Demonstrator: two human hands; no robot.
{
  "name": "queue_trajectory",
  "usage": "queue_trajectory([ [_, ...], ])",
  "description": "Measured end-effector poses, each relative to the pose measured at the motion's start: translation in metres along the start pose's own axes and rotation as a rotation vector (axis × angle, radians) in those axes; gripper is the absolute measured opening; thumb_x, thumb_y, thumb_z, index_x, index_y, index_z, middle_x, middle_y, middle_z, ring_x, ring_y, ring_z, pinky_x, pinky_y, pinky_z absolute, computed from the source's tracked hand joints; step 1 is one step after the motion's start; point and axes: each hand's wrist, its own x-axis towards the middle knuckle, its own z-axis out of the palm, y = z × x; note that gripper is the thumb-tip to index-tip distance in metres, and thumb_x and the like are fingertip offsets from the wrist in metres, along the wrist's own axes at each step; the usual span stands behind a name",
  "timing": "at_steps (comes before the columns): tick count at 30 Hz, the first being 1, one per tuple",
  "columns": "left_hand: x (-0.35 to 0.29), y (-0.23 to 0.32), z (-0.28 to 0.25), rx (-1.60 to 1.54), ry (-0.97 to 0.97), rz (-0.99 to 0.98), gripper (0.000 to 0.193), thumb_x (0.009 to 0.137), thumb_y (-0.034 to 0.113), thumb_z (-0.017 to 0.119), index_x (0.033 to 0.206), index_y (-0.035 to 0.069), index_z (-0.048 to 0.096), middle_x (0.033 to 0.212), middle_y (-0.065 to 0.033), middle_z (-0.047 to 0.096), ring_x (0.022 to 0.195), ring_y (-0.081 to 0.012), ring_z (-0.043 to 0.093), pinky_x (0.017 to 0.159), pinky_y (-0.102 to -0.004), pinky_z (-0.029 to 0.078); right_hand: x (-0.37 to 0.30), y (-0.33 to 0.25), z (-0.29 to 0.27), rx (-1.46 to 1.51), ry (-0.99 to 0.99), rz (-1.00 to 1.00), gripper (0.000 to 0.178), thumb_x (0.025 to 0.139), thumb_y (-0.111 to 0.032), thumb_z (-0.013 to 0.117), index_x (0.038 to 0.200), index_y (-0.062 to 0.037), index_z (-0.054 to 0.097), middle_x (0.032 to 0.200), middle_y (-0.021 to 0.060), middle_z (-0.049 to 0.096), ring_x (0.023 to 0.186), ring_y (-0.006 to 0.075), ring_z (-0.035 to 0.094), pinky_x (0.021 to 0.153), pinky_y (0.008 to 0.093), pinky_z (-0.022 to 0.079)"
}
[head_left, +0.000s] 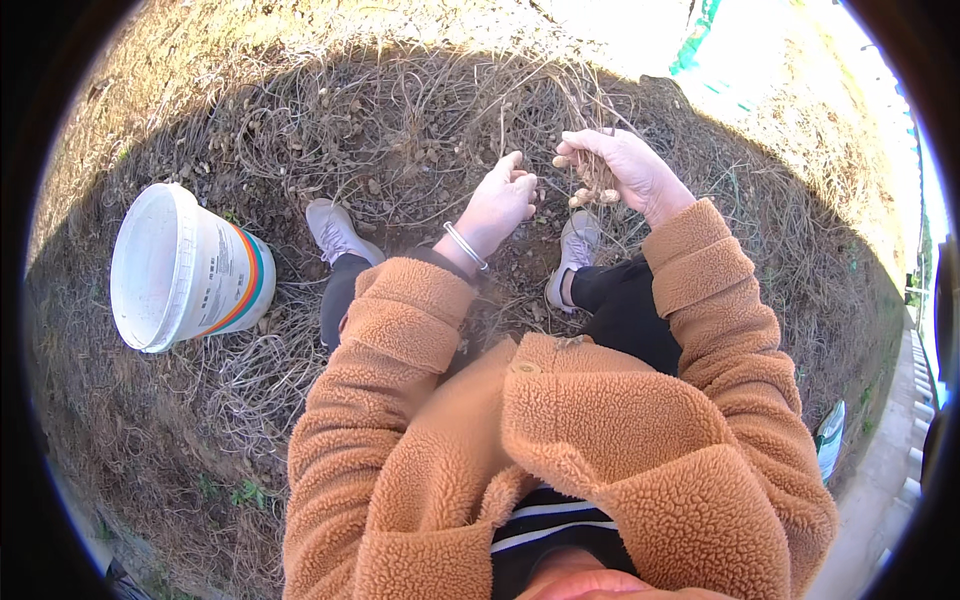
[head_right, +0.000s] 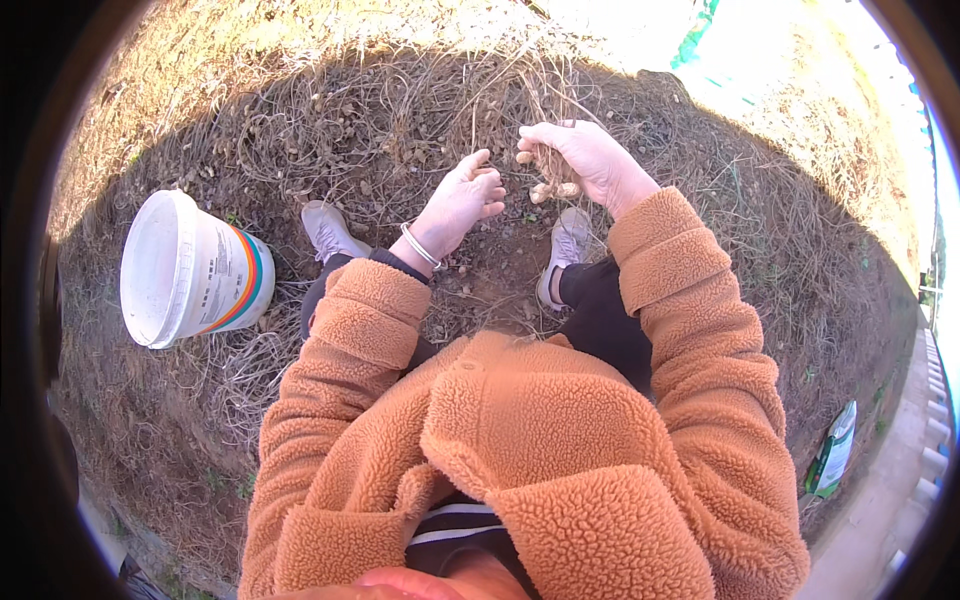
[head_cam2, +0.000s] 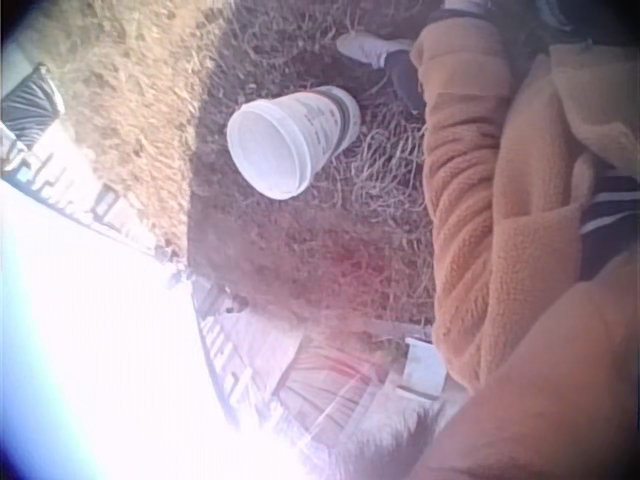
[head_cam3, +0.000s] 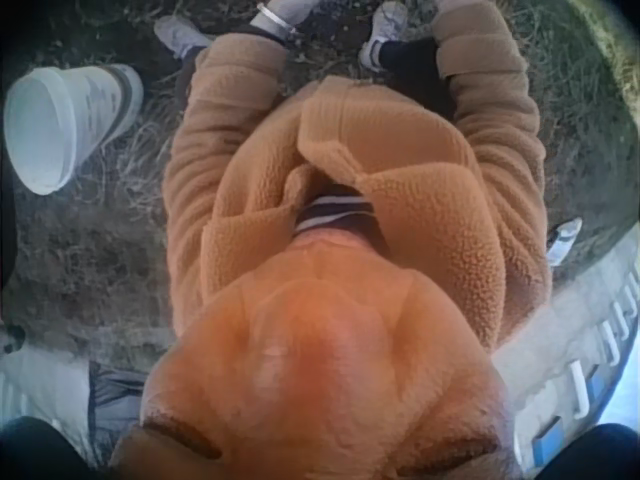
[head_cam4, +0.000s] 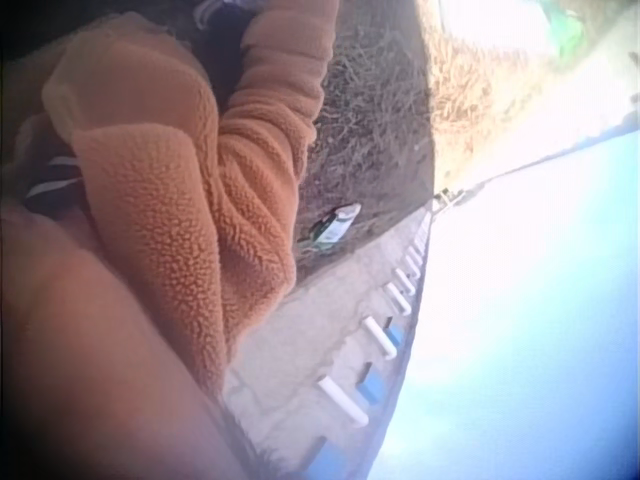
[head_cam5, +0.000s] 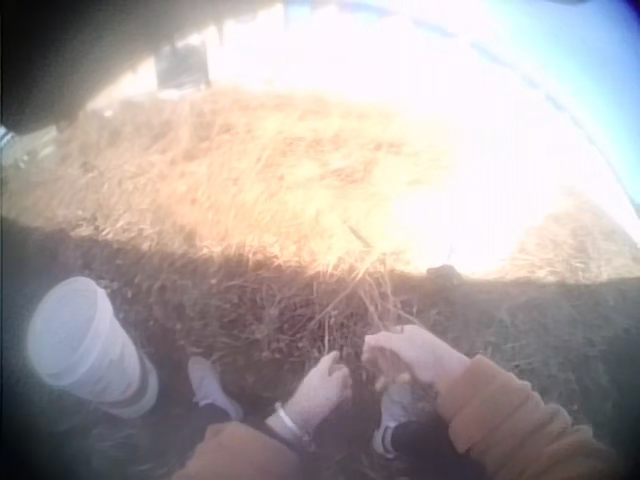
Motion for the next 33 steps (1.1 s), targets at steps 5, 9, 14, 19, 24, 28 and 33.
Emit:
queue_trajectory([
  [5,0.003,0.005,-0.001,-0.469,-0.117,0.013,0.043,0.101,0.028,0.041,0.136,0.002,0.041,0.125,-0.0116,0.053,0.110,-0.0214,0.054,0.097,-0.0394,0.046,0.007,0.017,0.017,0.257,-0.021,-0.077,0.035,0.097,-0.032,0.052,0.105,-0.0007,0.065,0.093,0.0069,0.066,0.078,0.0150,0.063,0.068,0.0315,0.055],
  [9,0.001,0.009,0.009,-0.729,-0.182,-0.031,0.040,0.102,0.033,0.037,0.128,0.005,0.048,0.122,-0.0106,0.056,0.107,-0.0236,0.057,0.094,-0.0440,0.049,0.024,0.024,0.030,0.227,-0.050,-0.209,0.047,0.103,-0.036,0.036,0.126,0.0006,0.054,0.099,0.0068,0.066,0.084,0.0157,0.063,0.080,0.0305,0.051],
  [14,0.002,0.023,0.005,-0.908,-0.275,-0.001,0.044,0.099,0.039,0.043,0.128,0.006,0.048,0.119,-0.0122,0.058,0.107,-0.0274,0.058,0.093,-0.0453,0.050,0.033,0.015,0.036,0.047,-0.063,-0.357,0.054,0.103,-0.043,0.029,0.133,-0.0028,0.049,0.108,0.0089,0.063,0.094,0.0141,0.063,0.086,0.0301,0.052],
  [19,-0.001,0.034,0.005,-1.021,-0.260,0.062,0.043,0.097,0.041,0.047,0.123,0.007,0.052,0.121,-0.0143,0.055,0.119,-0.0312,0.048,0.096,-0.0558,0.046,0.034,0.011,0.037,0.040,-0.078,-0.403,0.054,0.103,-0.046,0.029,0.133,-0.0069,0.050,0.111,0.0088,0.062,0.096,0.0148,0.063,0.081,0.0295,0.055],
  [24,-0.001,0.031,0.011,-0.891,-0.233,0.120,0.042,0.098,0.040,0.045,0.124,0.007,0.051,0.119,-0.0134,0.055,0.113,-0.0305,0.052,0.095,-0.0518,0.047,0.033,0.013,0.035,0.097,-0.068,-0.419,0.056,0.103,-0.046,0.029,0.134,-0.0040,0.048,0.120,0.0100,0.059,0.100,0.0147,0.061,0.086,0.0291,0.052],
  [28,0.000,0.028,0.006,-0.966,-0.238,0.062,0.043,0.098,0.040,0.045,0.125,0.006,0.049,0.121,-0.0142,0.055,0.110,-0.0306,0.055,0.092,-0.0469,0.049,0.033,0.017,0.038,-0.016,0.010,-0.525,0.060,0.103,-0.047,0.026,0.137,-0.0008,0.043,0.130,0.0109,0.054,0.107,0.0151,0.058,0.093,0.0296,0.048],
  [33,-0.004,0.027,0.005,-1.073,-0.289,0.124,0.042,0.098,0.037,0.045,0.124,0.005,0.049,0.120,-0.0159,0.055,0.110,-0.0306,0.055,0.089,-0.0454,0.050,0.033,0.021,0.045,0.042,0.046,-0.630,0.061,0.102,-0.049,0.027,0.139,-0.0024,0.042,0.131,0.0104,0.054,0.110,0.0164,0.057,0.096,0.0304,0.046],
])
